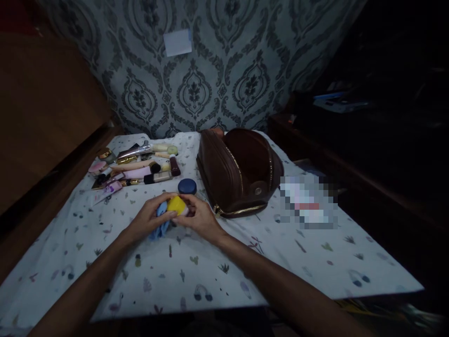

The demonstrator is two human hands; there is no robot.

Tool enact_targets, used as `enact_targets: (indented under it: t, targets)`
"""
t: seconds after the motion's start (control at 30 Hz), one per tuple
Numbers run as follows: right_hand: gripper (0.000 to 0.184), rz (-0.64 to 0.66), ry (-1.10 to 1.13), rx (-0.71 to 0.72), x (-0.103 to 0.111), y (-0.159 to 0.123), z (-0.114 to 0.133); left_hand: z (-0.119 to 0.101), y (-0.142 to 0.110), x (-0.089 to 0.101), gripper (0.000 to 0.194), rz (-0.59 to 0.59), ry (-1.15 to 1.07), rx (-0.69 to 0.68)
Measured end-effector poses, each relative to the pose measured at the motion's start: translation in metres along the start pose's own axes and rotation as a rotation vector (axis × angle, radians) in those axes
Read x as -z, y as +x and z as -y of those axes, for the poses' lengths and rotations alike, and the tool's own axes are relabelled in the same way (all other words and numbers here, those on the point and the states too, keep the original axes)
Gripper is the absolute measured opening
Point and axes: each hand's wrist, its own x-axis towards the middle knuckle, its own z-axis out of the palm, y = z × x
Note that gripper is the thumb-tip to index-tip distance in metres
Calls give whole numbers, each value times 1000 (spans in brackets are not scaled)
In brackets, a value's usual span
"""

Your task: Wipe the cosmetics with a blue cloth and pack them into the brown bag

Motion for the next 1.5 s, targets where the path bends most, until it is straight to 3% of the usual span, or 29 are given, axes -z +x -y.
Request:
enact_targets:
  t: [0.13, 0.23, 0.3, 0.5, 0.7, 0.9, 1.1, 1.2, 1.3, 1.5]
  targets:
    - [50, 4, 280, -102, -2, 1, 6, -5, -3, -8, 43, -195, -86, 76]
    - [56, -37, 382, -100, -5, 1, 7, -6, -5, -14, 37, -356, -100, 97]
    - [56, -42, 404, -96, -6, 0, 7, -8, -6, -17, 33, -396, -55, 62]
    - [52, 2, 343, -105, -3, -2, 11, -14, -6, -14, 16, -364, 52, -96]
    - [54, 105, 368, -93, -1, -3, 10, -7, -1, -11, 28, -372, -77, -22]
    - [51, 29, 361, -67, -3, 0, 8, -2, 1, -10, 30, -300, -222, 70]
    - [44, -81, 275, -45, -1, 2, 8, -11, -1, 0, 24, -280, 1, -157]
    - [46, -83, 231, -36, -1, 1, 7, -12, -1, 3, 23, -268, 26, -183]
    - [49, -71, 227, -27, -3, 0, 9, -8, 2, 3, 27, -260, -72, -105]
    - [52, -127, 262, 88, -3, 0, 15, -1, 1, -14, 45, -219, -425, 276]
